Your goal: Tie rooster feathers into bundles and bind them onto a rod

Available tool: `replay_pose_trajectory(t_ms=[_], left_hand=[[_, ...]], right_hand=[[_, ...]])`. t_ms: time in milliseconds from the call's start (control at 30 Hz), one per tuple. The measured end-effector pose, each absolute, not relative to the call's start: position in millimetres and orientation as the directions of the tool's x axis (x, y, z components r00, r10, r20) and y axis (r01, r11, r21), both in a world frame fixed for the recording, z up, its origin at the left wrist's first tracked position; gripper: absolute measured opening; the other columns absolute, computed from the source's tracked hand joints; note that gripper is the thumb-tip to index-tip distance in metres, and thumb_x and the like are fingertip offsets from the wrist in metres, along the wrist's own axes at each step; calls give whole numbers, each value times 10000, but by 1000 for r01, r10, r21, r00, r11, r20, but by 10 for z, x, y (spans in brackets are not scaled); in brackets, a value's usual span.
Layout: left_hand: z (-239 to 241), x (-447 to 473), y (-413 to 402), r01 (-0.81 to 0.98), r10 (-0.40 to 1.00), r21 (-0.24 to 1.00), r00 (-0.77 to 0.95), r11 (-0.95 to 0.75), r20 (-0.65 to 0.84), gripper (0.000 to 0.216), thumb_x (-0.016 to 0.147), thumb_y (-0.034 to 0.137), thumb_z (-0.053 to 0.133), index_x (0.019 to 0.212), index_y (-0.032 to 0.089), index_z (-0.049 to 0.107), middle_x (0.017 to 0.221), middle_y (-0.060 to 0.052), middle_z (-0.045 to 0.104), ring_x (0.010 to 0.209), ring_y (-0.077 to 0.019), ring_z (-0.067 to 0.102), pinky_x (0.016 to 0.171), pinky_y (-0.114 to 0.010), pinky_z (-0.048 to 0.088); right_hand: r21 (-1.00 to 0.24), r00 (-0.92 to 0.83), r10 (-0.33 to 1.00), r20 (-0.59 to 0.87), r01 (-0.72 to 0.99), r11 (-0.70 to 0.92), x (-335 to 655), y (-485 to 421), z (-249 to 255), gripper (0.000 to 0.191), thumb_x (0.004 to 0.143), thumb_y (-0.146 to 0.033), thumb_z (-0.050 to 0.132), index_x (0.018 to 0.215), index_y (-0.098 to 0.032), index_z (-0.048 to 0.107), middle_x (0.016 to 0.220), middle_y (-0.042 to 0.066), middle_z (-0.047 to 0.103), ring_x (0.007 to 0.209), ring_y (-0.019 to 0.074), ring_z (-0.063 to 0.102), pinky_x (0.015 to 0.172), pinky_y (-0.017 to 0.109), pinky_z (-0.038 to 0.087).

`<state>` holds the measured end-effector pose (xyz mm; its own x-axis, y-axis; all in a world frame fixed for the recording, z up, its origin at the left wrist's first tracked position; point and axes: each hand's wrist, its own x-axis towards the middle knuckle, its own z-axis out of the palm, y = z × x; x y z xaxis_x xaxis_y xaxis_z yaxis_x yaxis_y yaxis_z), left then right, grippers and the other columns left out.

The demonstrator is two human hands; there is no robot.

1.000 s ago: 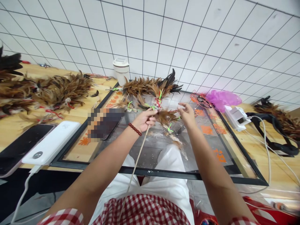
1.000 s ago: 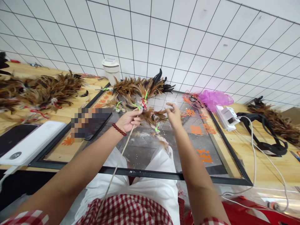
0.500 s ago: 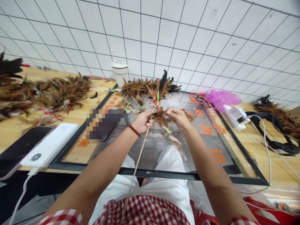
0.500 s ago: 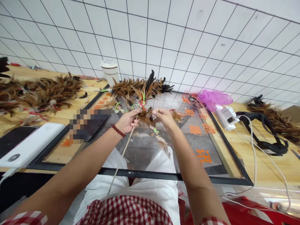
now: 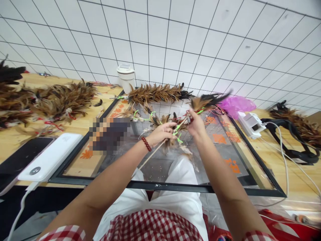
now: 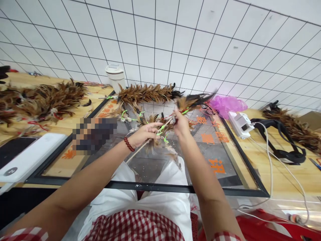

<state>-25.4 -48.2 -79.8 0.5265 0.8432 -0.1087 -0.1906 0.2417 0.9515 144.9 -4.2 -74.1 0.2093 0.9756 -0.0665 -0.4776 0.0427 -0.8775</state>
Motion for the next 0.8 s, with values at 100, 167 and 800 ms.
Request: replay_pose_trajectory(t_ms=[100, 167, 800], left_hand=[[-795, -333, -385, -234, 895, 938, 425, 256, -138, 398, 598, 17, 662, 986, 107, 677, 517, 36, 521, 396, -38, 405, 375, -142, 235], [-799, -380, -333, -222, 911, 941, 381, 253, -155, 243, 634, 50, 638, 863, 97, 703, 474, 48, 450, 360, -21, 290, 353, -150, 173], [-367, -20, -257, -315, 969, 932, 221, 177, -109, 76, 741, 124, 661, 707, 116, 593, 589, -7, 571, 463, -70, 505, 476, -197, 420]], right_hand=[[-834, 324, 943, -77, -539, 117, 1752, 34, -661, 327, 721, -488, 706, 716, -203, 547, 529, -76, 497, 437, 68, 461, 420, 201, 389], [-812, 334, 941, -44, -561, 161, 1904, 34, -613, 361, 748, -529, 675, 712, -207, 517, 499, -90, 432, 404, 55, 409, 412, 190, 380], [-964, -517, 855, -39, -208, -169, 1446, -326, -642, 511, 631, -389, 810, 1046, -244, 550, 821, -24, 647, 679, 118, 636, 579, 227, 504]])
